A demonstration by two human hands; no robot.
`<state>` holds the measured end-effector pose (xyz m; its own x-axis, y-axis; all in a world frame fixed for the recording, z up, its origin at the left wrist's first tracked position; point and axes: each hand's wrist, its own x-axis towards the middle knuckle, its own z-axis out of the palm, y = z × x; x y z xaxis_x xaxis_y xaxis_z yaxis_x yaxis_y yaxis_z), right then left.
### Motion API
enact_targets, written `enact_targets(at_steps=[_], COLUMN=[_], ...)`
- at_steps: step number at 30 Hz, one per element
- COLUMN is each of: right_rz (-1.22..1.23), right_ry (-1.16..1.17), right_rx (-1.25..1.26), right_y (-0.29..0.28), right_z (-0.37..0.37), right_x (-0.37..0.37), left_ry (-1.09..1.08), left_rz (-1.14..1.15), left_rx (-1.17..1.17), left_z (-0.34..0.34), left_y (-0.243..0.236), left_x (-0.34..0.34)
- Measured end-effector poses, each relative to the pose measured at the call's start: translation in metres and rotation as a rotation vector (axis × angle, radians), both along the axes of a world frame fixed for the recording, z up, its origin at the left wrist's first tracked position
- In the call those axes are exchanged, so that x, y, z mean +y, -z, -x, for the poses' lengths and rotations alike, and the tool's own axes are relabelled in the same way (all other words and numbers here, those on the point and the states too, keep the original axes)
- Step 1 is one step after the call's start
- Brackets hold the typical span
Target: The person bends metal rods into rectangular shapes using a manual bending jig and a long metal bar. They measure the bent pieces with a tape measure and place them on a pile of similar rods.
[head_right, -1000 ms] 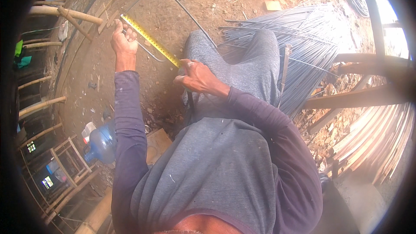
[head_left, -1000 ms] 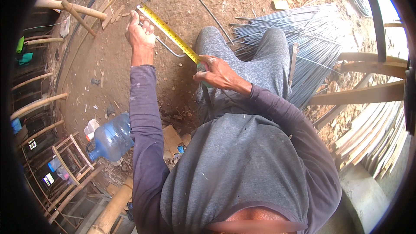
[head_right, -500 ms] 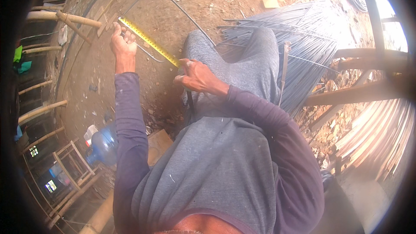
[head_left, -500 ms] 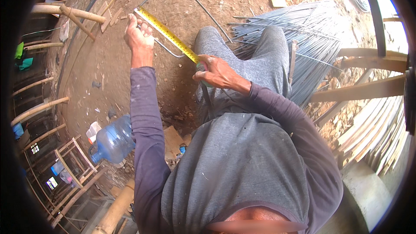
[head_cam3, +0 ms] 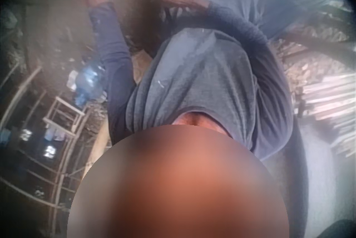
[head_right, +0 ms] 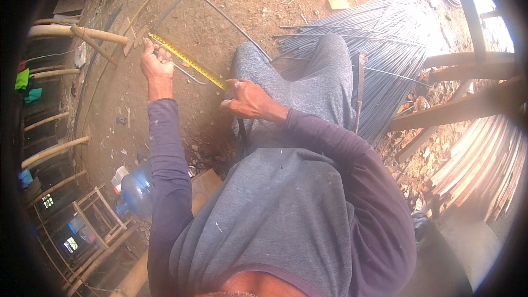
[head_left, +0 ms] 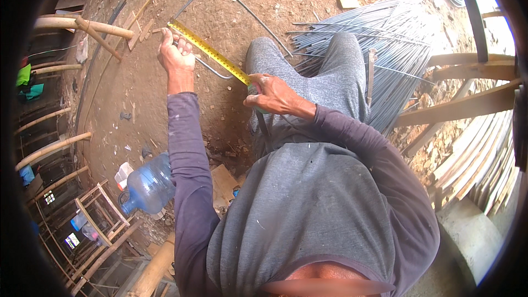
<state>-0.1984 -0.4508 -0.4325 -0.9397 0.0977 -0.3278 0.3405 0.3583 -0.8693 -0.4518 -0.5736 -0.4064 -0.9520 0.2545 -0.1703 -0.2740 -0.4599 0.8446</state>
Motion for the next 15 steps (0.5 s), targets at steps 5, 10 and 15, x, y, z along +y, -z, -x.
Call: enact_targets(at_steps=[5,10,15], right_rz=[-0.006,-0.003,-0.008], right_ry=[0.001,0.007,0.009], right_rx=[0.023,0.027,0.049], right_y=[0.0018,0.0037,0.0099], right_z=[-0.0002,-0.0004,-0.0017], right_x=[-0.0007,-0.0011,-0.0016], left_ry=[-0.026,-0.051,-0.061], left_rz=[0.027,0.016,0.042], left_rx=[-0.011,-0.034,-0.028], left_z=[-0.0016,0.0014,-0.0016], left_y=[0.0009,0.0,-0.0034], left_x=[0.0012,0.0012,0.0017])
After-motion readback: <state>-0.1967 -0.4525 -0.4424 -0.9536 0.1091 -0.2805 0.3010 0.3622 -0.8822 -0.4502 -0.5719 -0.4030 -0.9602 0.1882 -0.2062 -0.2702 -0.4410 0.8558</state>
